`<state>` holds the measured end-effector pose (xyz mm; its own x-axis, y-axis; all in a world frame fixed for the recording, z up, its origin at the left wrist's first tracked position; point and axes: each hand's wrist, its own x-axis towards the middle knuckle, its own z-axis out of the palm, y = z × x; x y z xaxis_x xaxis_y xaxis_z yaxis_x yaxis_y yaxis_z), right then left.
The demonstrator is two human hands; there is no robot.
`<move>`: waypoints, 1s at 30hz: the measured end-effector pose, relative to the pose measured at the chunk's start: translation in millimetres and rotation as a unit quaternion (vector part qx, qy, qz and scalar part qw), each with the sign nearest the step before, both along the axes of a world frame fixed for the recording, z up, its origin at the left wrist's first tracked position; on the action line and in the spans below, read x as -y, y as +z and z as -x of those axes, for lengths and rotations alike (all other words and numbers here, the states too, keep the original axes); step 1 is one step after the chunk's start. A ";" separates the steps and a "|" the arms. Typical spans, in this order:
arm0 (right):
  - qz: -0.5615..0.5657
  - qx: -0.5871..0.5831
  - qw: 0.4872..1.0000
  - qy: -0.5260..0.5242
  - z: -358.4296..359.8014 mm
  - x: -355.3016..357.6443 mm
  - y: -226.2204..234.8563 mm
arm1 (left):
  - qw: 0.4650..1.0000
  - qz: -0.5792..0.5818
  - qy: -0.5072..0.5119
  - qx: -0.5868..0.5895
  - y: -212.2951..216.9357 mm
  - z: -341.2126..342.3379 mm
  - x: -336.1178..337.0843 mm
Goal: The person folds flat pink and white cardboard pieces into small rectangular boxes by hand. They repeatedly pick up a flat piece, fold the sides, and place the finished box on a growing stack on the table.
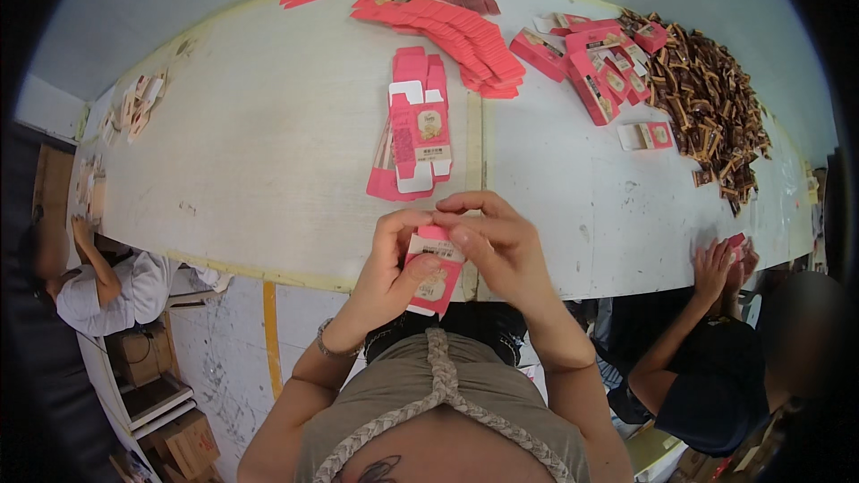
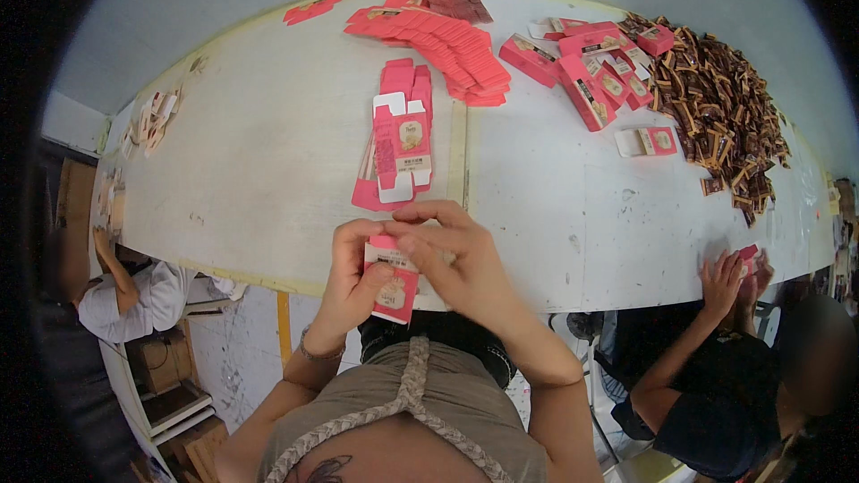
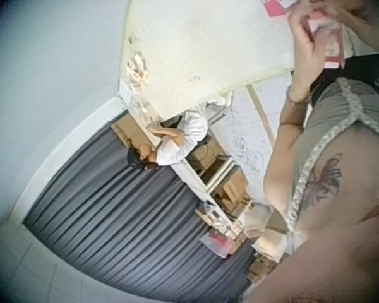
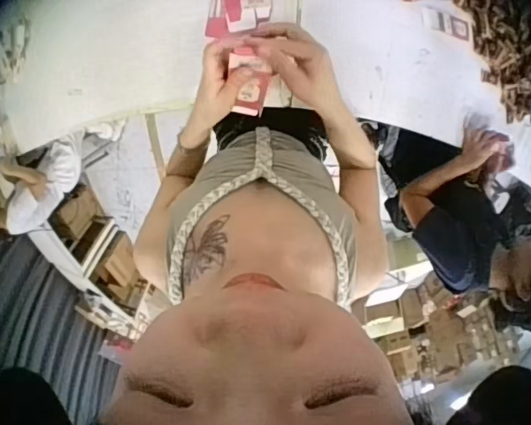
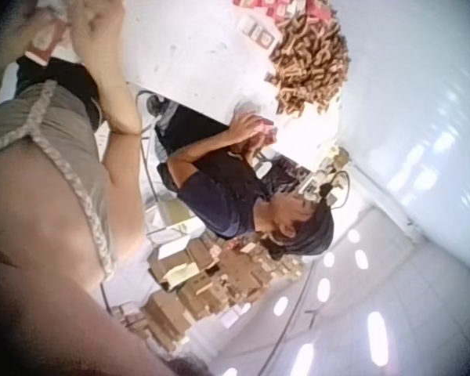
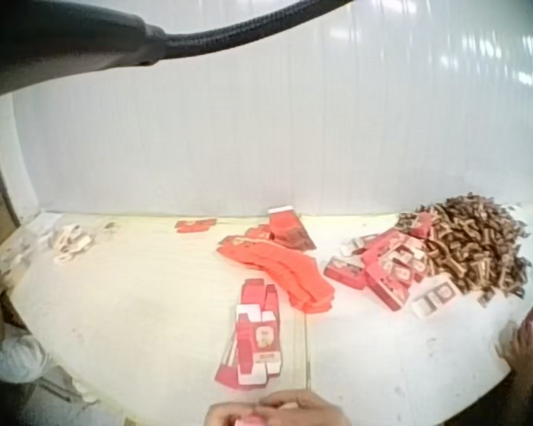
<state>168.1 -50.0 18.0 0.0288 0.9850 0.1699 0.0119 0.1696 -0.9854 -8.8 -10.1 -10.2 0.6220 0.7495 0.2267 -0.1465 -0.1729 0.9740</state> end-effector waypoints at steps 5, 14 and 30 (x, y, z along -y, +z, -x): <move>0.034 0.028 0.999 0.000 -1.8 23.3 -10.6 | 0.997 0.067 -0.035 0.014 -2.1 -4.0 2.4; 0.105 -0.044 0.993 0.013 -12.9 12.3 -23.1 | 0.997 0.026 -0.067 -0.023 -4.7 -7.2 7.0; 0.013 0.060 0.998 0.000 -16.8 29.5 -31.0 | 0.996 0.014 -0.053 -0.064 -12.3 -12.1 -4.9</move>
